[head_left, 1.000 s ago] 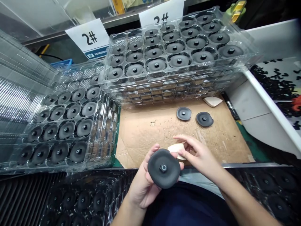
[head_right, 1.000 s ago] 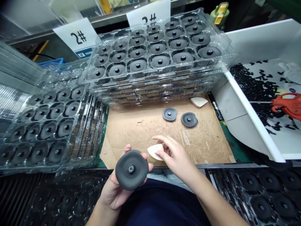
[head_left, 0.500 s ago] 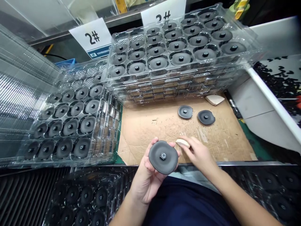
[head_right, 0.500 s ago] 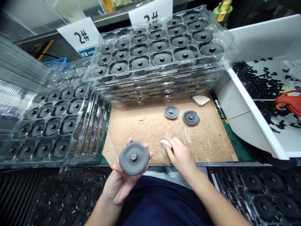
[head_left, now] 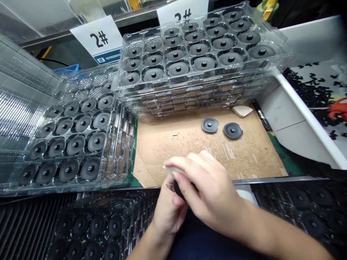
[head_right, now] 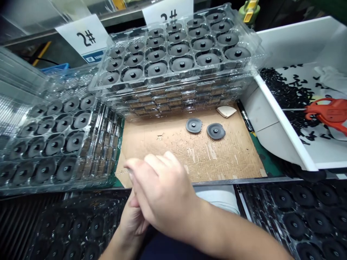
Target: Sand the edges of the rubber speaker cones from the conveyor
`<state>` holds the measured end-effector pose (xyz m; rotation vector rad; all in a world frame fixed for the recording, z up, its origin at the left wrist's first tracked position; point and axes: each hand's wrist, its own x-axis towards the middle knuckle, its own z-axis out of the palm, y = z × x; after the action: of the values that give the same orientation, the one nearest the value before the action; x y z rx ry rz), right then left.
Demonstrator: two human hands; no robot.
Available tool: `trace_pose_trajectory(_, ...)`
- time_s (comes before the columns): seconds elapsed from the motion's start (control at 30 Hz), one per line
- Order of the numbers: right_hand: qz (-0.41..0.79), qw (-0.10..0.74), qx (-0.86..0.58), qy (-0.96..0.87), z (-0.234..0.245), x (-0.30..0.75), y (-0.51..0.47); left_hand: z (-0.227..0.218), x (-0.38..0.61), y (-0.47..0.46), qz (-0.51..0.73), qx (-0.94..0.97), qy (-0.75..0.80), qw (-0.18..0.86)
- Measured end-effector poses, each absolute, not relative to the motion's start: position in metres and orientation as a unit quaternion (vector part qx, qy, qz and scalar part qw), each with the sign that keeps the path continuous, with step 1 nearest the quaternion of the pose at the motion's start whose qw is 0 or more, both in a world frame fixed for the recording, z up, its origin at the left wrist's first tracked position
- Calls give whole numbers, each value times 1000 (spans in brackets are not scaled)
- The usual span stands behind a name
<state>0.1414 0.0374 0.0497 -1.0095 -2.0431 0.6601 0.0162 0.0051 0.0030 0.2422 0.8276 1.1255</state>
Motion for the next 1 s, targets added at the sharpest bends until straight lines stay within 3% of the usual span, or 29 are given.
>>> trace_pose_trajectory(0.07,257,403,-366,-798,49,144,36,6,16,6,516,110,360,769)
trace_pose_trajectory(0.2,348,327,-344,-809,52,164,25,4,11,8,503,89,316,799)
trace_pose_trajectory(0.33,267,284,-432,-813,53,176,28,-1,10,7,498,81,321,801)
trace_pose_trajectory(0.43,221,342,-373,-833,47,174,42,1,10,6,491,91,341,796)
trace_pose_trajectory(0.57,342,406,-467,-707,28,179,54,6,8,6,490,103,291,815)
trace_pose_trajectory(0.67,397,372,-569,-616,7,188,43,5,6,6,493,94,247,829)
trace_pose_trajectory(0.8,484,303,-556,-604,-23,193,19,4,5,7,481,75,260,834)
trace_pose_trajectory(0.9,467,286,-577,-605,-29,196,14,7,6,9,463,77,288,835)
trace_pose_trajectory(1.0,386,339,-608,-605,-7,197,19,8,9,8,459,98,303,830)
